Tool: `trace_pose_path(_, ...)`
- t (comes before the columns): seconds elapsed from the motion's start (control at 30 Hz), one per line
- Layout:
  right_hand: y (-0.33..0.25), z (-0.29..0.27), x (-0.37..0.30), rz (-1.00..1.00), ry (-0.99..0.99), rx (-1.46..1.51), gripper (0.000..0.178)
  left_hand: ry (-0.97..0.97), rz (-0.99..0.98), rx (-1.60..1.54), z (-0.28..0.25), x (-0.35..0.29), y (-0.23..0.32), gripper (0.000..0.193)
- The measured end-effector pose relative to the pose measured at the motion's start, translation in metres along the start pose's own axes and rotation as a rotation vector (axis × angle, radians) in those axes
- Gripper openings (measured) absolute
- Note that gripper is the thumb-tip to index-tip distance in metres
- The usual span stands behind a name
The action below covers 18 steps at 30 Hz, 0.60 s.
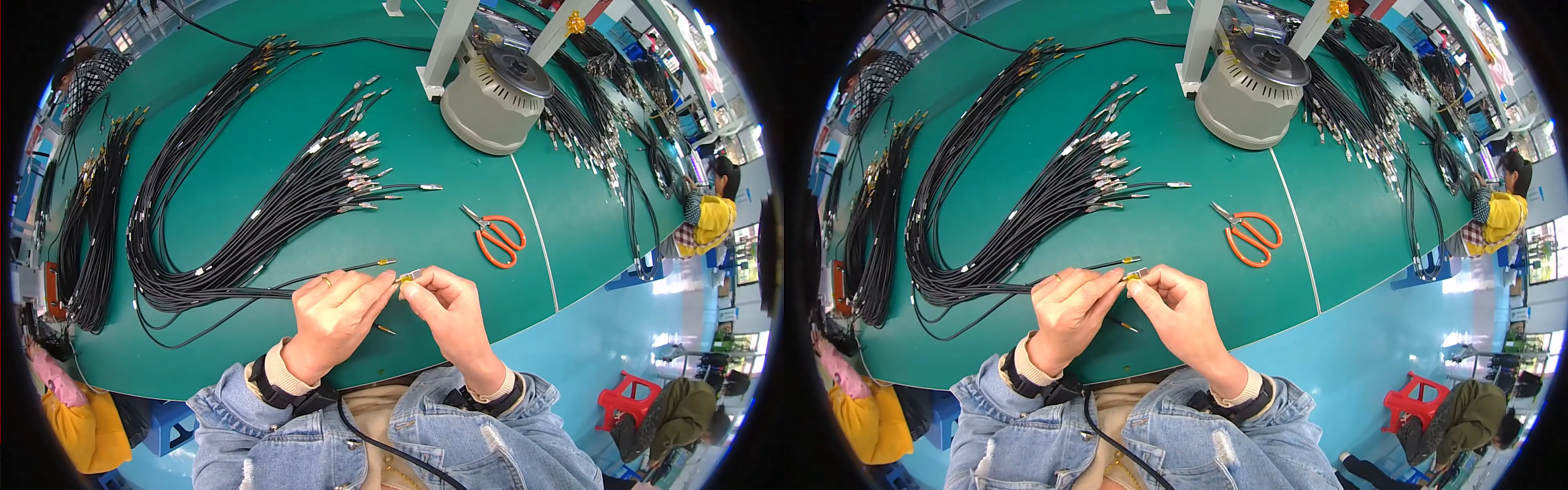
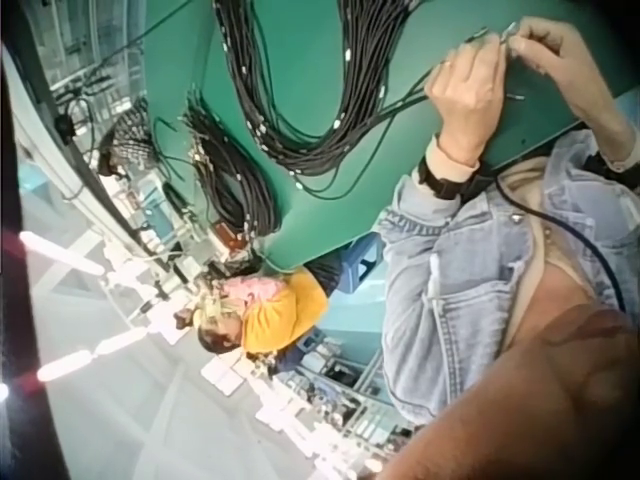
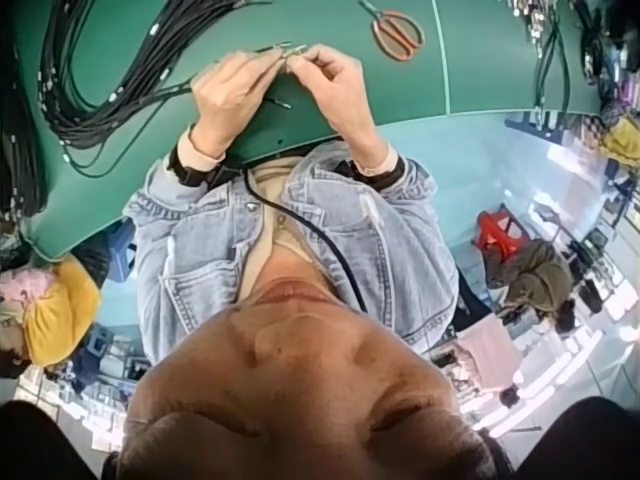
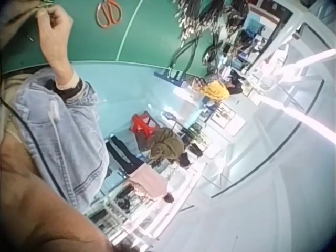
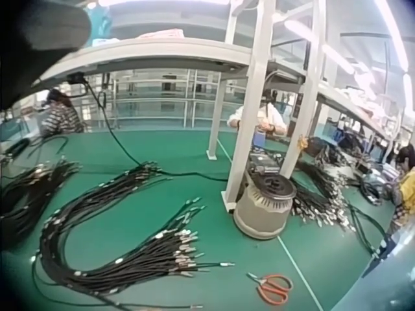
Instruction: The person picks up a cable, presses a small yellow piece onto the connector by hand, and sets it back down. This process is repeated for several cables before the person gathers and rearranges them on the green work surface.
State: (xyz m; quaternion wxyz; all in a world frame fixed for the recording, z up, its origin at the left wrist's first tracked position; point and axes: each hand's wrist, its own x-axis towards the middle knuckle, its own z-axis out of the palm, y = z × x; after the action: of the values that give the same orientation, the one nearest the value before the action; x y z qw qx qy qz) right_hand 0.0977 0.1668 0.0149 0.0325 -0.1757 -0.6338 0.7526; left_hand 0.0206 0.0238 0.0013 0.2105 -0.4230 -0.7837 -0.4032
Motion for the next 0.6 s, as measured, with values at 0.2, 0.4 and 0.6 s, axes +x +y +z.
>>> trace_pose_path(0.2, -0.0004, 0.0006, 0.0009, -0.007, 0.01, 0.023, 0.013, -0.017, 0.005, 0.012, 0.0002, -0.0008, -0.0007, 0.023)
trace_pose_path(0.4, -0.0018, 0.0007, 0.0008, -0.001, 0.0, 0.017, 0.013, 0.02, 0.038, 0.009, 0.0038, -0.0036, -0.004, 0.028)
trace_pose_path(0.6, -0.0007, -0.0012, -0.0001, 0.005, -0.012, 0.014, 0.013, -0.014, 0.074, 0.071, 0.0014, -0.003, -0.0015, 0.037)
